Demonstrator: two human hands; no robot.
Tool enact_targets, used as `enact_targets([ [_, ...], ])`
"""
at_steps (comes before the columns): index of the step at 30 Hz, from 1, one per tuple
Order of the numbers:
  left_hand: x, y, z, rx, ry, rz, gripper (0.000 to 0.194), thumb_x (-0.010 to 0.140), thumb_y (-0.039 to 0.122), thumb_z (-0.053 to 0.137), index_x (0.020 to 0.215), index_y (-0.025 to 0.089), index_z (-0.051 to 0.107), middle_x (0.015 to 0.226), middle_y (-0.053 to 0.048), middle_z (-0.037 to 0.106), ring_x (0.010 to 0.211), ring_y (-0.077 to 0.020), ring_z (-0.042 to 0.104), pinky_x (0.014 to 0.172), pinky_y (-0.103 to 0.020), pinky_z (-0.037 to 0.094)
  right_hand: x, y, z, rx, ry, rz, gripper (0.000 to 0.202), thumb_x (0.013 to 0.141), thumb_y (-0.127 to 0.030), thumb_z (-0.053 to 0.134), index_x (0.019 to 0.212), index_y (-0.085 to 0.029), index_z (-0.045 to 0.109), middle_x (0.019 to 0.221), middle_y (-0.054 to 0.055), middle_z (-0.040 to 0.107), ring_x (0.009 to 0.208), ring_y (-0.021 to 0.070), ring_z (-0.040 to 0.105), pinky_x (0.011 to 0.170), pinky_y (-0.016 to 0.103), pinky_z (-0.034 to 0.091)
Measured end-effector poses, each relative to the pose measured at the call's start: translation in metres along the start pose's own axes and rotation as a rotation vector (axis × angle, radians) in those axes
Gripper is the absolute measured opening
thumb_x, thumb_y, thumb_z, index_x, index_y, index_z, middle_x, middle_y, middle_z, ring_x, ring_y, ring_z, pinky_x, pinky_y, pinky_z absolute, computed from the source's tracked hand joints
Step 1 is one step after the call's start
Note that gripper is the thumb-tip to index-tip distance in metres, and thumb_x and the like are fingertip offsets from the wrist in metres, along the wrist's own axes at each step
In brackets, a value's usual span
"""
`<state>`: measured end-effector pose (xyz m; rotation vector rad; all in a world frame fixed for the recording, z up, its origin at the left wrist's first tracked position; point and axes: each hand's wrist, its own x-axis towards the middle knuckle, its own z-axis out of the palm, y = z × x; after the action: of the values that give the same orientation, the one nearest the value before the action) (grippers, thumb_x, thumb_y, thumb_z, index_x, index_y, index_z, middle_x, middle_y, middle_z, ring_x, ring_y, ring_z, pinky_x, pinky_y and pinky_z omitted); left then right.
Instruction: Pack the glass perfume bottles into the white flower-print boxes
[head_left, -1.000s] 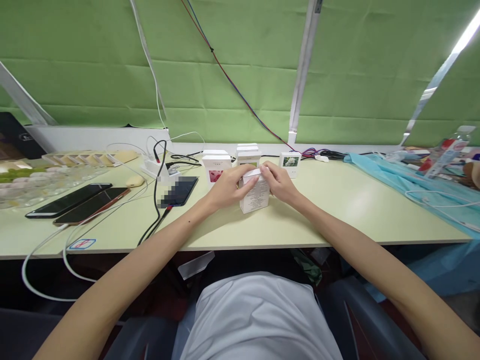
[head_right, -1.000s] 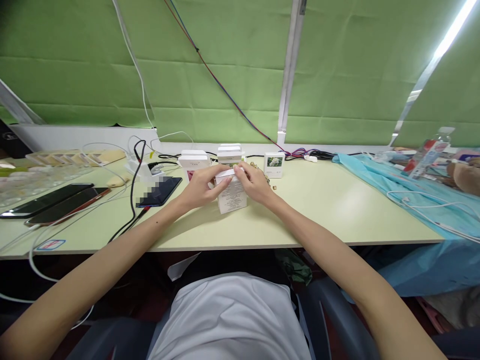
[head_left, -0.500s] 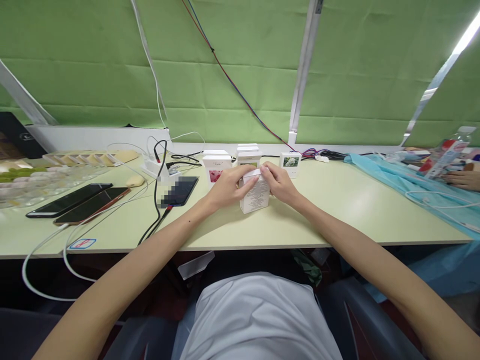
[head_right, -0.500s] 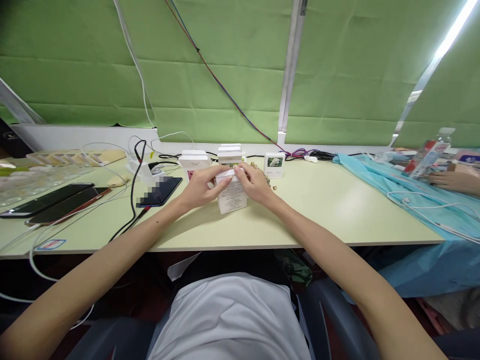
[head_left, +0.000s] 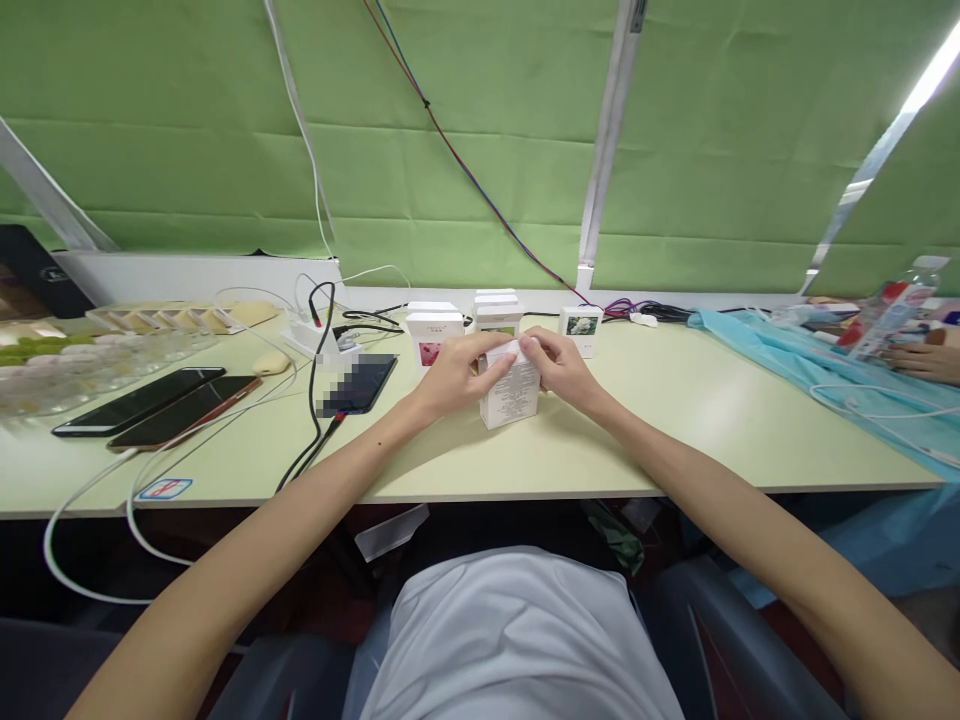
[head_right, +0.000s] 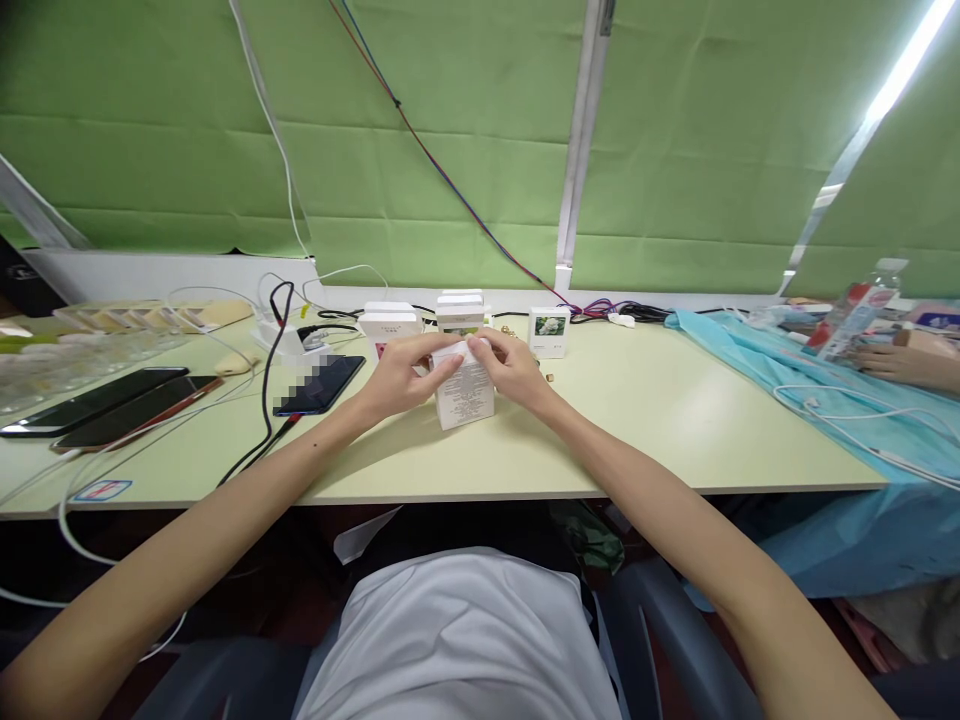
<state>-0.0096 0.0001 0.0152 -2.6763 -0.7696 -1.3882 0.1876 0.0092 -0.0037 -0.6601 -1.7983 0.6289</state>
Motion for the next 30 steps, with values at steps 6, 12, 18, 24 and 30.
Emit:
enact_targets([
  [6,-0.0004,-0.001,0.0005,0.001,-0.003,-0.006,0.026,0.099,0.036,0.058,0.108,0.017,0.073,0.097,-0.007,0.077,0.082,-0.0168,0.07,0.07,-0.026,0.054,0.0005,-0.0001,0.0009,0.031,0.025,-0.001,0.048,0.094,-0.065,0.055,0.083,-0.019,0.061,0.072,0.002,0.052,0.065,0.0148,0.049,0.052,0.027,0.037],
  [12,-0.0016,-0.0018,0.0017,0.017,-0.008,-0.018,0.028,0.099,0.037,0.057,0.111,0.016,0.07,0.102,-0.008,0.077,0.082,-0.0166,0.07,0.07,-0.027,0.054,0.0008,-0.0005,0.0016,0.041,0.047,0.002,0.05,0.091,-0.068,0.057,0.08,-0.02,0.061,0.07,0.002,0.05,0.063,0.0141,0.046,0.049,0.027,0.035],
  [18,-0.0021,-0.002,0.0019,0.027,-0.002,0.003,0.027,0.099,0.036,0.056,0.111,0.015,0.069,0.103,-0.009,0.077,0.085,-0.0176,0.07,0.075,-0.029,0.056,0.0005,-0.0017,0.0016,0.045,0.048,0.0,0.049,0.091,-0.068,0.058,0.08,-0.02,0.062,0.067,0.001,0.048,0.062,0.014,0.045,0.049,0.027,0.035],
  [24,-0.0028,0.0001,0.0022,0.088,0.076,0.12,0.023,0.098,0.029,0.058,0.116,0.018,0.065,0.107,-0.009,0.072,0.097,-0.0203,0.068,0.081,-0.031,0.056,0.0002,-0.0008,0.002,0.022,0.046,-0.006,0.048,0.093,-0.067,0.054,0.08,-0.02,0.06,0.066,0.0,0.046,0.061,0.0139,0.043,0.049,0.027,0.034],
  [30,-0.0026,-0.0007,0.0031,0.116,0.124,0.204,0.013,0.096,0.024,0.06,0.109,0.019,0.059,0.102,-0.009,0.065,0.095,-0.0198,0.062,0.075,-0.03,0.054,0.0,-0.001,0.0026,-0.012,0.06,0.015,0.053,0.092,-0.072,0.052,0.078,-0.021,0.056,0.066,0.0,0.045,0.06,0.014,0.042,0.049,0.027,0.033],
])
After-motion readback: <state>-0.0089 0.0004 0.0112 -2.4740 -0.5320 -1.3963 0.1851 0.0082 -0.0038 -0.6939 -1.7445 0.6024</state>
